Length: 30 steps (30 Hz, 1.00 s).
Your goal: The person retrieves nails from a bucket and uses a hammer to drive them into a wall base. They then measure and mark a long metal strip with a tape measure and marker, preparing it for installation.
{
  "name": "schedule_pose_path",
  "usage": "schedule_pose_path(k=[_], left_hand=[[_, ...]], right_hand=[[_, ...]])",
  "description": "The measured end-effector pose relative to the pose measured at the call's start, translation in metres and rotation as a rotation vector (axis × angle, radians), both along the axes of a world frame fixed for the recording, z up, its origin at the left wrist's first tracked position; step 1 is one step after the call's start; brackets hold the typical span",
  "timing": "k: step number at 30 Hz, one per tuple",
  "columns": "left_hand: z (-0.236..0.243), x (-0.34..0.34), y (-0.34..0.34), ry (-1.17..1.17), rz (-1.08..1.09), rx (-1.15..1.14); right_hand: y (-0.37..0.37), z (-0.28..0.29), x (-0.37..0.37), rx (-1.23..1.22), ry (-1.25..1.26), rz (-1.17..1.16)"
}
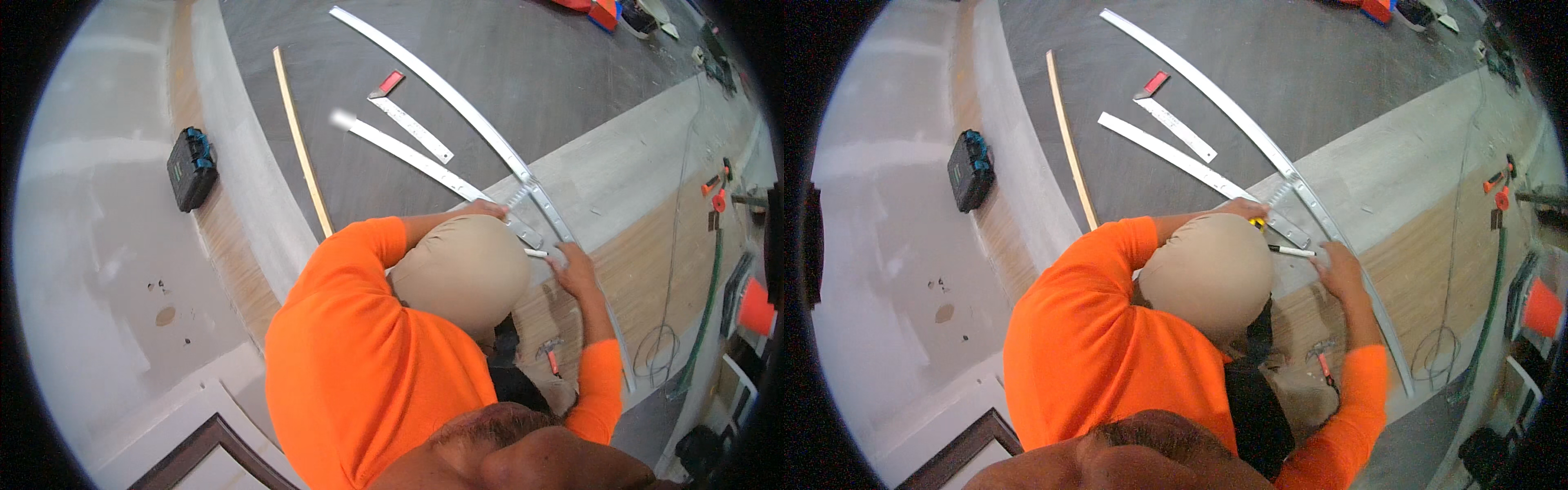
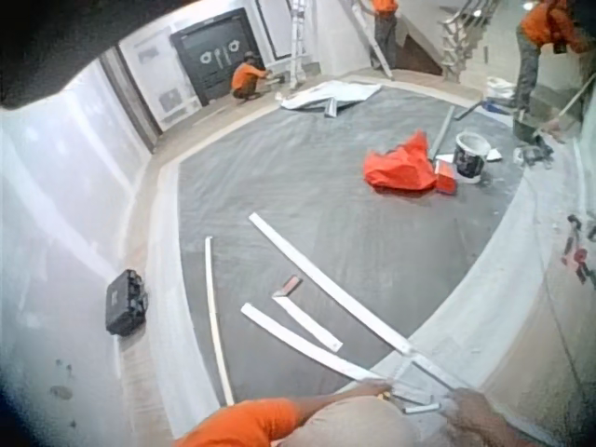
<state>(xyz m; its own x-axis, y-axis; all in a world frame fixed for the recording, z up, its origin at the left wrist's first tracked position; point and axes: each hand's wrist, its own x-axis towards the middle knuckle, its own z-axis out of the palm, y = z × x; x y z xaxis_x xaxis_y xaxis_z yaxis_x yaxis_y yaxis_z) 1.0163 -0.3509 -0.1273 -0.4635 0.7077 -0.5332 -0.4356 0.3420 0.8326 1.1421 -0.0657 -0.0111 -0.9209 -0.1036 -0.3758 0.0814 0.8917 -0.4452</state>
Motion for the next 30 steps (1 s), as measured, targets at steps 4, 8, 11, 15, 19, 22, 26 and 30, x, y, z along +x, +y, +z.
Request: schedule_pose_path(k=[4, 8, 11, 15, 19, 22, 26, 30], left_hand=[[-0.004, 0.002, -0.044, 0.397, 0.043, -0.228], [-0.032, -0.015, -0.089, -0.145, 0.483, -0.218], [-0.057, -0.019, -0.123, -0.116, 0.47, -0.071], [-0.052, -0.036, -0.113, -0.058, 0.375, 0.027], [0.022, -0.039, -0.05, -0.177, 0.55, 0.067], [0.025, -0.052, -0.023, -0.099, 0.396, 0.106], [0.029, -0.062, 0.031, -0.232, 0.321, 0.24], [0.049, -0.063, 0.05, -0.299, 0.289, 0.253]], right_hand=[[-0.059, -0.059, -0.027, 0.004, 0.103, -0.056], [-0.106, -0.093, -0.042, -0.129, 0.113, -0.221], [-0.118, -0.105, -0.054, 0.049, -0.034, -0.067], [-0.105, -0.112, -0.043, 0.119, 0.189, 0.003], [-0.105, -0.093, -0.053, -0.07, 0.24, -0.228], [-0.101, -0.066, -0.085, -0.431, 0.251, -0.389], [-0.084, -0.022, -0.11, -0.618, 0.379, -0.774], [0.0, 0.11, -0.145, -0.593, 1.008, -0.868]])
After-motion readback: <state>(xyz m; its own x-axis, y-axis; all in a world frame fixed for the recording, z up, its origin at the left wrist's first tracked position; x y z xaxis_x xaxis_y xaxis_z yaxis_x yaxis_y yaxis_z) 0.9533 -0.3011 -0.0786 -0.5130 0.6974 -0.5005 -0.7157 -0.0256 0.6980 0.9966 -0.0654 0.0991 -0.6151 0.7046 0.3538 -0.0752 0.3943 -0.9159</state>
